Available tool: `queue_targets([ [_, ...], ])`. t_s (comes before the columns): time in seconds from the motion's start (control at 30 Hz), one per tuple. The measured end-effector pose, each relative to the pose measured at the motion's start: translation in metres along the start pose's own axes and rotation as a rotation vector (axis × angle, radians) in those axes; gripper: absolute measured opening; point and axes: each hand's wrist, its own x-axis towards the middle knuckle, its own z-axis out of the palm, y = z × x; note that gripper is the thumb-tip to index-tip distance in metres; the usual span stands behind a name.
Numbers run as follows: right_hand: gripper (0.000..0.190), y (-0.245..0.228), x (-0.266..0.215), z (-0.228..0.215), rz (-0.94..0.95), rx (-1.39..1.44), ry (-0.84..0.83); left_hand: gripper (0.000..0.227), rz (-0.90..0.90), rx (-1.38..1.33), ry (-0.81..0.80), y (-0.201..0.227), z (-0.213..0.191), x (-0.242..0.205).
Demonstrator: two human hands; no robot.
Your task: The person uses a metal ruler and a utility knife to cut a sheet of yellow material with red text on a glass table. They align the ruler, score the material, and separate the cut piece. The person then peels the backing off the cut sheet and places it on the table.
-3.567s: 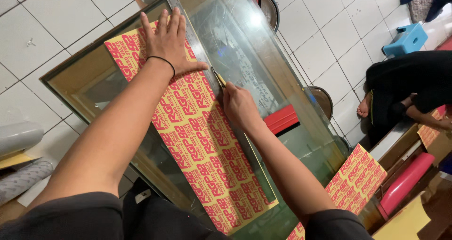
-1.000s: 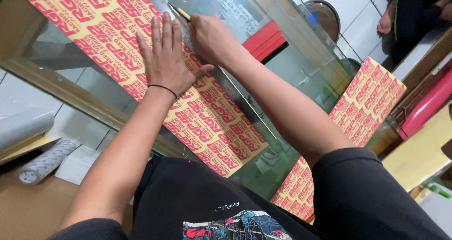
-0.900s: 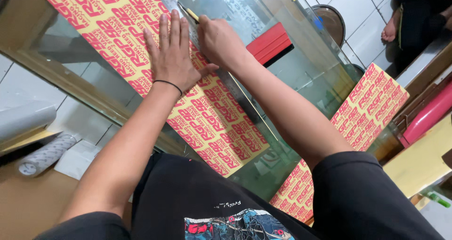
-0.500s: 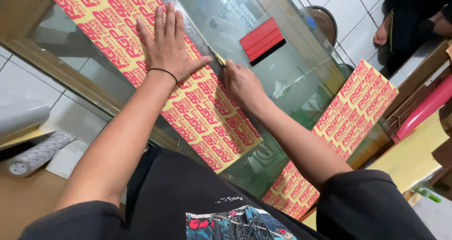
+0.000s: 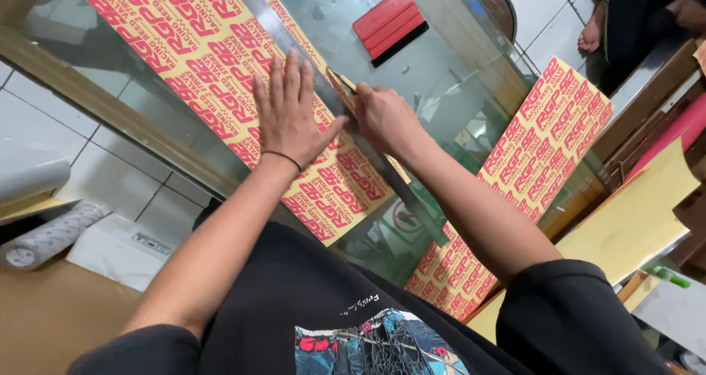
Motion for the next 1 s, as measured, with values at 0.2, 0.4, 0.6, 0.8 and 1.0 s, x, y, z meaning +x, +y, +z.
queue_targets([
  [0.2, 0.027, 0.018, 0.014, -0.003, -0.014, 0.062, -0.055, 0.116, 0.056, -0.097, 0.081, 0.022, 0.029, -0.013],
  [0.4, 0.025, 0.006, 0.024, -0.016, -0.052, -0.076, -0.11, 0.131, -0.014, -0.032, -0.226, 0.034, 0.002, -0.01],
  [0.6, 0.028, -0.001, 0.026, -0.017, 0.004, -0.092, -0.142, 0.142, -0.049, -0.018, -0.212, 0.042, 0.0, -0.011],
  [0.8, 0.026, -0.006, 0.024, -0.021, 0.023, -0.071, -0.139, 0.143, -0.037, -0.039, -0.133, 0.043, 0.007, -0.011],
  [1.0, 0.025, -0.001, 0.026, -0.014, -0.017, -0.094, -0.106, 0.143, -0.056, -0.023, -0.156, 0.044, 0.007, -0.009],
])
